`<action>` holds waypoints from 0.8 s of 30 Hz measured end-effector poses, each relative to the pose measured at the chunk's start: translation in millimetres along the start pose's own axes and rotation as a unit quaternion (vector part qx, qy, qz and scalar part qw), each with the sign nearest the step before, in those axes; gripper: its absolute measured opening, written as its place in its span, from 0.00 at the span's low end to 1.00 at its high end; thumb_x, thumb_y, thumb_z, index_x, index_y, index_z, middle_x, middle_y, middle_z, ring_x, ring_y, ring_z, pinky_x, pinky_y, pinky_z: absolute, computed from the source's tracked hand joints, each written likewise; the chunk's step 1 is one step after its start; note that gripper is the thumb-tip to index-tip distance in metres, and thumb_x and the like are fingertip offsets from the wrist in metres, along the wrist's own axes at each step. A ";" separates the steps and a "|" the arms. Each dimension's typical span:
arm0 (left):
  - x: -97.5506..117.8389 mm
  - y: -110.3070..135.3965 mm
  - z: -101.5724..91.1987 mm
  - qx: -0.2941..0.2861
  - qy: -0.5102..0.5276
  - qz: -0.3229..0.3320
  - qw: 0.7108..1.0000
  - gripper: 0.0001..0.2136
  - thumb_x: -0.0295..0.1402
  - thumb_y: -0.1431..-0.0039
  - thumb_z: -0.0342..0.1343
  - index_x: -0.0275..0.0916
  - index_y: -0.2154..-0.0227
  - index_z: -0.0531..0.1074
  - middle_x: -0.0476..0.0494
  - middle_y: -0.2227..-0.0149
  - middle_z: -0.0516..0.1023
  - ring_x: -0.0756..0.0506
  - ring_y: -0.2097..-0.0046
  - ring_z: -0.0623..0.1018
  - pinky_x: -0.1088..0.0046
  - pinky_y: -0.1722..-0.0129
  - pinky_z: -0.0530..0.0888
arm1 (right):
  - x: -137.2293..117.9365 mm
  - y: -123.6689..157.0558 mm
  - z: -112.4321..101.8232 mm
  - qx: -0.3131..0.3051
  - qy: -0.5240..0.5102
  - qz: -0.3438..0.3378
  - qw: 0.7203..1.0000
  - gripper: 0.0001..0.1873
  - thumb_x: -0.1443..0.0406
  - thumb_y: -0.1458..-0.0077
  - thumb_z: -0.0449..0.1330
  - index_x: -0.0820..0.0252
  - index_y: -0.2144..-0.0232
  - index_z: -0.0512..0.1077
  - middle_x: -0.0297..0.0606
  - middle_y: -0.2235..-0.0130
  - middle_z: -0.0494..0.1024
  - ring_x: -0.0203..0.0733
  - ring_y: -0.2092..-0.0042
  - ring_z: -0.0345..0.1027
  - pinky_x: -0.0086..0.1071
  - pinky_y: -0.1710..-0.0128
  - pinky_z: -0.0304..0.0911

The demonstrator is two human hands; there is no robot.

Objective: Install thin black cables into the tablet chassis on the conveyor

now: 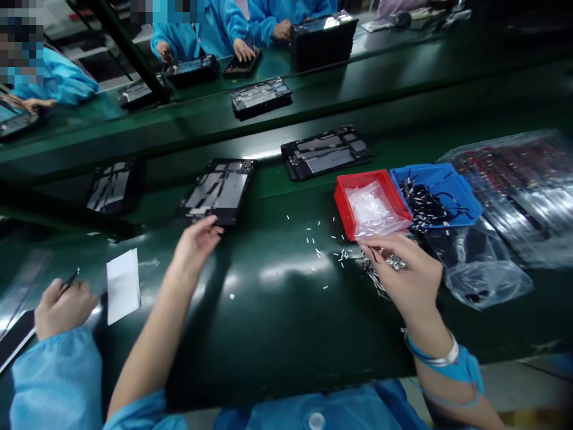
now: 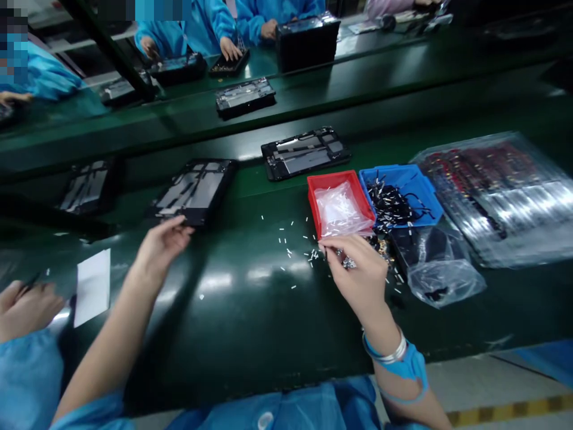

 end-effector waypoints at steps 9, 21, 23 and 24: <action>43.9 110.2 161.8 -0.137 0.439 -0.274 0.845 0.17 0.39 0.32 0.45 0.35 0.51 0.72 0.34 0.54 0.77 0.41 0.53 0.78 0.63 0.59 0.76 | 17.7 15.6 48.8 -0.123 -0.299 0.255 0.911 0.08 0.64 0.60 0.70 0.57 0.74 0.76 0.32 0.75 0.77 0.35 0.72 0.71 0.29 0.74 0.67; 60.3 120.3 102.4 -0.157 0.397 -0.004 0.904 0.08 0.26 0.38 0.53 0.36 0.59 0.75 0.39 0.60 0.79 0.46 0.58 0.78 0.70 0.57 0.74 | -65.3 67.8 172.6 -0.389 -0.335 0.339 0.789 0.12 0.66 0.59 0.67 0.61 0.68 0.73 0.30 0.75 0.73 0.31 0.74 0.65 0.29 0.73 0.62; 46.9 110.9 62.9 0.016 0.182 0.071 0.981 0.08 0.24 0.40 0.53 0.34 0.60 0.73 0.37 0.60 0.78 0.44 0.58 0.77 0.67 0.58 0.74 | -64.0 68.4 178.3 -0.388 -0.312 0.332 0.801 0.11 0.68 0.58 0.65 0.61 0.68 0.73 0.29 0.75 0.72 0.31 0.74 0.64 0.30 0.73 0.61; 42.5 109.4 54.8 0.063 0.072 0.093 0.991 0.09 0.25 0.40 0.53 0.33 0.58 0.72 0.35 0.58 0.78 0.42 0.57 0.77 0.64 0.57 0.74 | -62.9 68.1 179.8 -0.388 -0.299 0.326 0.809 0.10 0.68 0.58 0.65 0.61 0.68 0.73 0.29 0.75 0.72 0.31 0.73 0.64 0.30 0.73 0.61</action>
Point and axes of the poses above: each hand's wrist, its own y-axis away from the middle knuckle, its own z-axis out of the palm, x = y × z, the point moved 9 cm from there along -y, towards the middle knuckle
